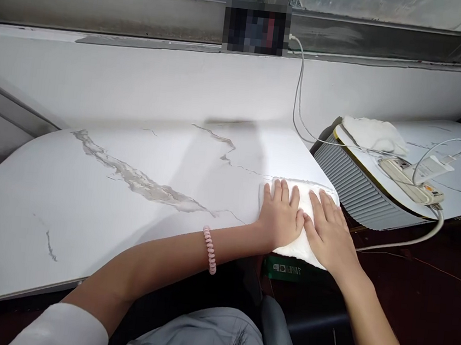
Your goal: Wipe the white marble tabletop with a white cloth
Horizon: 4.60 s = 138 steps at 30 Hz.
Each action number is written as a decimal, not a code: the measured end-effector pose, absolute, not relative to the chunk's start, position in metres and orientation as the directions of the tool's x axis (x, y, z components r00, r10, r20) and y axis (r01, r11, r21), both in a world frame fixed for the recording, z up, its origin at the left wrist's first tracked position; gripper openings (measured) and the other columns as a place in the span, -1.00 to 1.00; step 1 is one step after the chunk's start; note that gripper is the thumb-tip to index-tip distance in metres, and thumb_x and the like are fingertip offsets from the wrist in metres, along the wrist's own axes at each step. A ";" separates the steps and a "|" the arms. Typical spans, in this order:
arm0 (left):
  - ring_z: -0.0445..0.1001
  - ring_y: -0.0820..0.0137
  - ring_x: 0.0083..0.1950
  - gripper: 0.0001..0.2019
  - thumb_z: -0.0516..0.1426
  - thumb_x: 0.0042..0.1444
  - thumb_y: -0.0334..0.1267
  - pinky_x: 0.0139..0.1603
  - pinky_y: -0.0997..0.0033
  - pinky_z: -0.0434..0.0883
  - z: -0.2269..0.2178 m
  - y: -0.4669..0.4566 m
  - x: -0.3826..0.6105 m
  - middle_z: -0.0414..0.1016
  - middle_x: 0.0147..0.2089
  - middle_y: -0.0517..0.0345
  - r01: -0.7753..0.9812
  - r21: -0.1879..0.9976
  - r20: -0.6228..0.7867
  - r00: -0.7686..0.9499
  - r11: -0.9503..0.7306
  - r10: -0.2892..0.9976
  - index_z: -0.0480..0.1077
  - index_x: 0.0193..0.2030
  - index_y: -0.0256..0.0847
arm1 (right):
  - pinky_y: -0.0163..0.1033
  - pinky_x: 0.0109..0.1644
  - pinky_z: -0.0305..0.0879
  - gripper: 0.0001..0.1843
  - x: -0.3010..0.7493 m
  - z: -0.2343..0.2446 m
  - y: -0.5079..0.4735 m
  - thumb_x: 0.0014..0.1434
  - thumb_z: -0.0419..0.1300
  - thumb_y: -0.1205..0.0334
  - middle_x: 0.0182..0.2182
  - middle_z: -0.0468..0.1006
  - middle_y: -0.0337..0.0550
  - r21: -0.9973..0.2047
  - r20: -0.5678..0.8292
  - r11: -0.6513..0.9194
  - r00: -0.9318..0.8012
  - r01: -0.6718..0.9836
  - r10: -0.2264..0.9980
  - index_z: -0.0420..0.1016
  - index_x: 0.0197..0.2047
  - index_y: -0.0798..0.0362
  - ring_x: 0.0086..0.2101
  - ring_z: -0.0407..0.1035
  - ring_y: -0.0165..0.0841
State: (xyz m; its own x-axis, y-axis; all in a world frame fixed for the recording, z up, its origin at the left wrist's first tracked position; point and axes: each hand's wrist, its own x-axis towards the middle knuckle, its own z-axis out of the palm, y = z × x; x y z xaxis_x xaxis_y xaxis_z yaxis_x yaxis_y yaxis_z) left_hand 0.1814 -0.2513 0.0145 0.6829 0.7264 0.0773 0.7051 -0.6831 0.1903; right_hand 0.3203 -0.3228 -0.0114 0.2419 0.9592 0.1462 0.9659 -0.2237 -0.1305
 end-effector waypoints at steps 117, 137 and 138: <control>0.10 0.02 0.50 -0.48 -0.14 0.39 -0.24 0.50 -0.03 0.05 -0.006 -0.200 -0.147 0.17 0.47 -0.28 0.955 0.180 0.174 0.203 -0.234 0.963 0.20 0.41 -0.36 | 0.14 0.40 -0.04 -0.40 -0.001 -0.002 -0.197 0.42 -0.14 0.20 0.40 0.19 0.26 -0.146 0.217 0.428 -0.393 0.892 0.894 0.20 0.44 0.21 0.38 0.05 0.06; 0.20 0.25 0.43 -0.53 -0.07 0.33 -0.22 0.48 0.14 0.12 -0.007 0.015 -0.228 0.33 0.39 0.04 0.913 0.336 0.209 0.168 -0.232 0.963 0.32 0.33 -0.14 | 0.15 0.37 -0.08 -0.45 -0.091 -0.003 -0.008 0.42 -0.14 0.22 0.34 0.26 0.30 -0.246 0.265 0.300 -0.234 0.922 0.935 0.27 0.36 0.27 0.34 0.06 0.05; 0.20 0.26 0.43 -0.53 -0.08 0.33 -0.23 0.48 0.13 0.13 -0.009 0.018 -0.233 0.33 0.39 0.04 0.915 0.329 0.207 0.173 -0.235 0.963 0.32 0.33 -0.14 | 0.15 0.36 -0.07 -0.45 -0.097 -0.003 -0.005 0.41 -0.13 0.22 0.32 0.28 0.31 -0.247 0.272 0.298 -0.229 0.922 0.935 0.28 0.35 0.27 0.32 0.08 0.06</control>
